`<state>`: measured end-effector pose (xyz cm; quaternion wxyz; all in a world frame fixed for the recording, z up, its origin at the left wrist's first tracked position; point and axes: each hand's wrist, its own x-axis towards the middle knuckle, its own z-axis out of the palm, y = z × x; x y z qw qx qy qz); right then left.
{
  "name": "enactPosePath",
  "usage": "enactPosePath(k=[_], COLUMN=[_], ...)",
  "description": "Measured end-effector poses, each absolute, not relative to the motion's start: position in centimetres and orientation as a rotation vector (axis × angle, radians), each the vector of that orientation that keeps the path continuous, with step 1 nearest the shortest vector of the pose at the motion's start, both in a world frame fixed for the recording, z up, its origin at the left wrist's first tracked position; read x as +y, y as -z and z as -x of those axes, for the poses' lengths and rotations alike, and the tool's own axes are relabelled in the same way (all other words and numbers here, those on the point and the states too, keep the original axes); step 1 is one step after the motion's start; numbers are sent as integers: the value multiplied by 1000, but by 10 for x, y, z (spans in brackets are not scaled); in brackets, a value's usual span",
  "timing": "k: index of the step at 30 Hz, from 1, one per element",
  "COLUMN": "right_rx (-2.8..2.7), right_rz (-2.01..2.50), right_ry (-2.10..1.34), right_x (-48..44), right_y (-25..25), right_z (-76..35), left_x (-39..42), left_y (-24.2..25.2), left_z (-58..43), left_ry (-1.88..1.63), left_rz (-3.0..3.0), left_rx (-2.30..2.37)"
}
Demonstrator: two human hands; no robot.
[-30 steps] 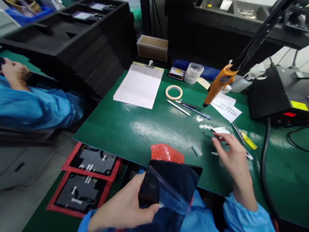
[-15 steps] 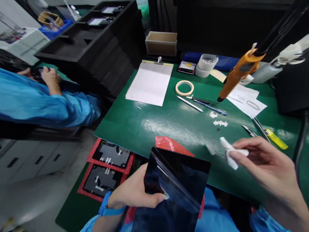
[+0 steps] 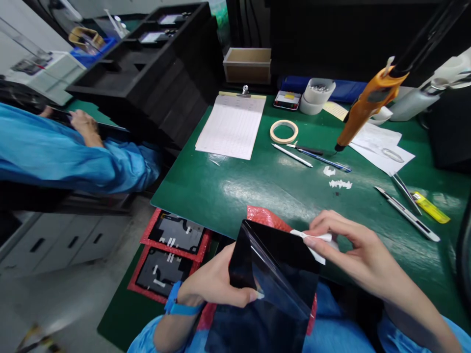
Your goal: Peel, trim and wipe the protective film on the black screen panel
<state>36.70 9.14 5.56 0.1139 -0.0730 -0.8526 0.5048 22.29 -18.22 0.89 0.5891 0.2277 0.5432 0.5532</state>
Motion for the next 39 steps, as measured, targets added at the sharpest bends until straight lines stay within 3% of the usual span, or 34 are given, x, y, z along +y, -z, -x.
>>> enactPosePath(k=[39], right_rx=[-2623], right_rz=[36], right_ry=[-1574], right_x=[85], right_y=[-62], right_z=[-322], left_x=[-146], left_y=[-17], left_z=[-229], left_ry=[-1223], left_rz=[-727], left_rx=[1182])
